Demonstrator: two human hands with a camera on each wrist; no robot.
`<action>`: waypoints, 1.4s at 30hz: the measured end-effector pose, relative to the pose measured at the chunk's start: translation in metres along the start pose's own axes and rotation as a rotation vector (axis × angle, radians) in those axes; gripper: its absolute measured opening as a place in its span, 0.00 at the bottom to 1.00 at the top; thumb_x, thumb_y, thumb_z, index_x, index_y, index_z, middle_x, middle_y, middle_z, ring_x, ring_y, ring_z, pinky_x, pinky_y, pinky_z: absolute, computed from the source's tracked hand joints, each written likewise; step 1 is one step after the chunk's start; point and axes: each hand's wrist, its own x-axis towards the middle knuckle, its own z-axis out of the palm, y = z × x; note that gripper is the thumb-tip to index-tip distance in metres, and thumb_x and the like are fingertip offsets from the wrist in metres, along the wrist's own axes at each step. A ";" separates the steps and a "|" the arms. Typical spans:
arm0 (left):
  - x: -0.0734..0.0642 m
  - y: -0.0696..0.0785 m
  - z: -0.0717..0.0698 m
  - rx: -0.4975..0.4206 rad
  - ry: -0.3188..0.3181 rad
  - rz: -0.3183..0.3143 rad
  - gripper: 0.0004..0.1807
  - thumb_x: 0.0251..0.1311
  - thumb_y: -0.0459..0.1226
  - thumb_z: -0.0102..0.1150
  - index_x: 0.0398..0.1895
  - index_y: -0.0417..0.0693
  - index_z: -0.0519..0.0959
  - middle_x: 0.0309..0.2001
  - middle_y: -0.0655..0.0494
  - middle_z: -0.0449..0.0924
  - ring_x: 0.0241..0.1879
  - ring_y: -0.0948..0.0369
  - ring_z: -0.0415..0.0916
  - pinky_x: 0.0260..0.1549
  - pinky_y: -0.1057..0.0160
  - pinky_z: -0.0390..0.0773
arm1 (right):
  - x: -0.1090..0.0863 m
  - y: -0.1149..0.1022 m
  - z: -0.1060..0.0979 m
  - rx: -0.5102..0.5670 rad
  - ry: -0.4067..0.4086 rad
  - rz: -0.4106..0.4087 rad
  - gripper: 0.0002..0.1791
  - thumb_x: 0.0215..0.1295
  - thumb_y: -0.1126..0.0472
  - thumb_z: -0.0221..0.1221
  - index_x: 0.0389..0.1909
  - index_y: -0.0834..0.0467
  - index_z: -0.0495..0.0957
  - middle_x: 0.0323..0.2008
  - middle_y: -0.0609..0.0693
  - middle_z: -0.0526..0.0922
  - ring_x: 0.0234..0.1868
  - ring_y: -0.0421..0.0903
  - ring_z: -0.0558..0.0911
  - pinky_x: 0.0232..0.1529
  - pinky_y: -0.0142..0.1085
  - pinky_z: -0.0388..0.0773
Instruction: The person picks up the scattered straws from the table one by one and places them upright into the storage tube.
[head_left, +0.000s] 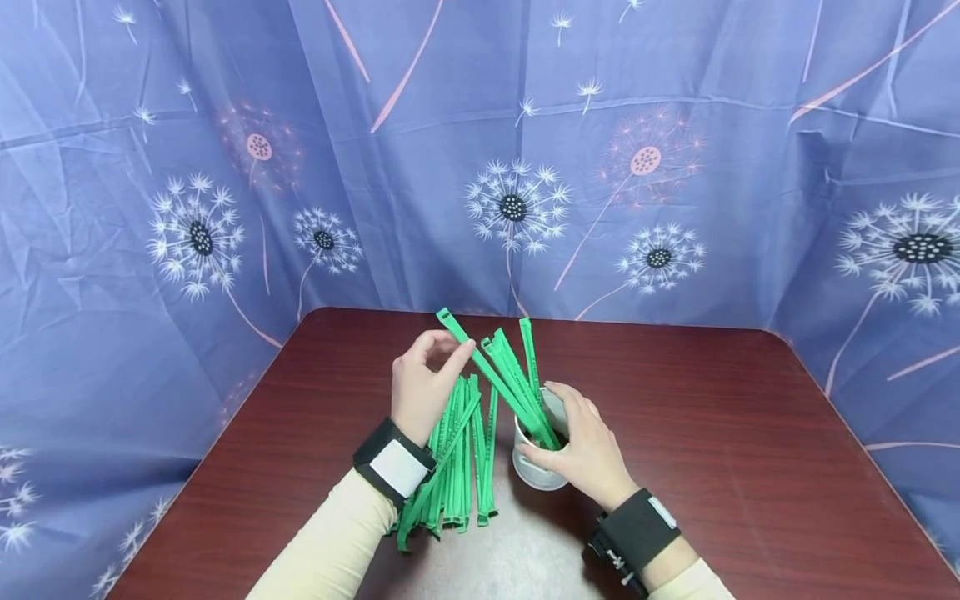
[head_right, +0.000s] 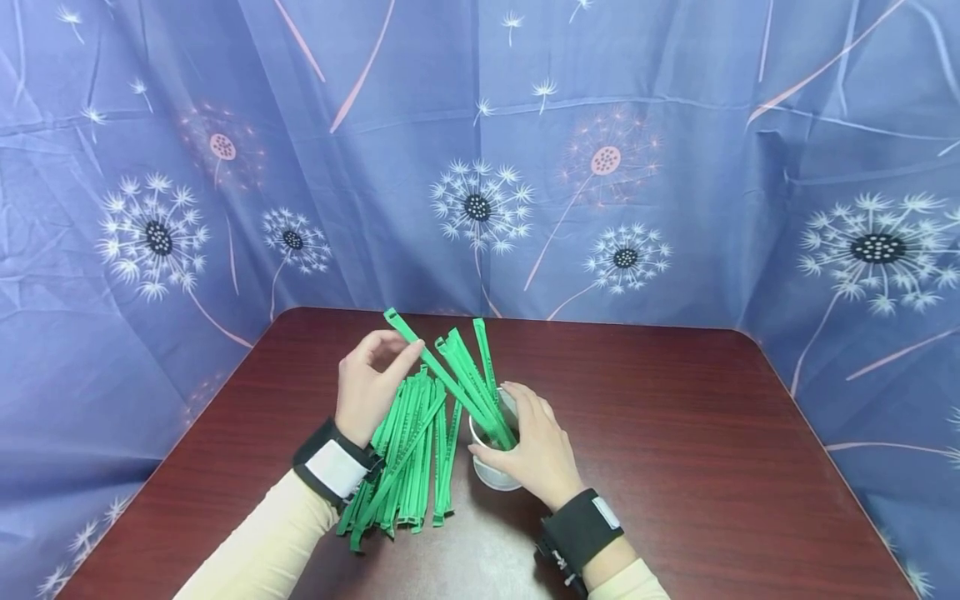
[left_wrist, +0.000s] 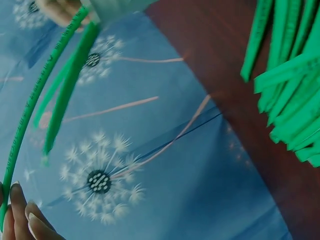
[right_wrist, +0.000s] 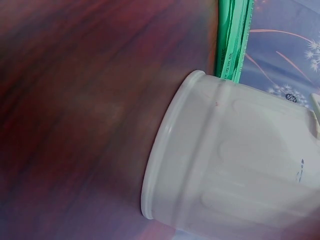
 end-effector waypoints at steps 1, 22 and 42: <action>-0.001 -0.001 0.002 0.015 -0.006 0.006 0.09 0.59 0.46 0.68 0.36 0.52 0.83 0.32 0.58 0.88 0.29 0.63 0.82 0.30 0.66 0.77 | 0.000 0.000 0.000 -0.001 0.001 0.000 0.52 0.48 0.32 0.70 0.72 0.47 0.61 0.68 0.48 0.70 0.67 0.52 0.70 0.52 0.60 0.76; -0.016 -0.010 0.028 0.357 -0.215 0.029 0.12 0.59 0.53 0.67 0.33 0.57 0.83 0.30 0.62 0.84 0.36 0.60 0.81 0.29 0.61 0.76 | 0.003 0.000 -0.003 -0.015 0.012 -0.002 0.52 0.47 0.34 0.71 0.72 0.48 0.61 0.68 0.49 0.70 0.66 0.52 0.71 0.52 0.59 0.77; -0.024 -0.054 0.001 0.689 -0.567 0.028 0.22 0.59 0.52 0.66 0.47 0.45 0.85 0.42 0.51 0.87 0.41 0.53 0.84 0.37 0.52 0.82 | -0.001 0.001 -0.001 0.003 -0.005 0.006 0.51 0.48 0.32 0.70 0.71 0.46 0.62 0.67 0.47 0.71 0.65 0.51 0.71 0.52 0.58 0.77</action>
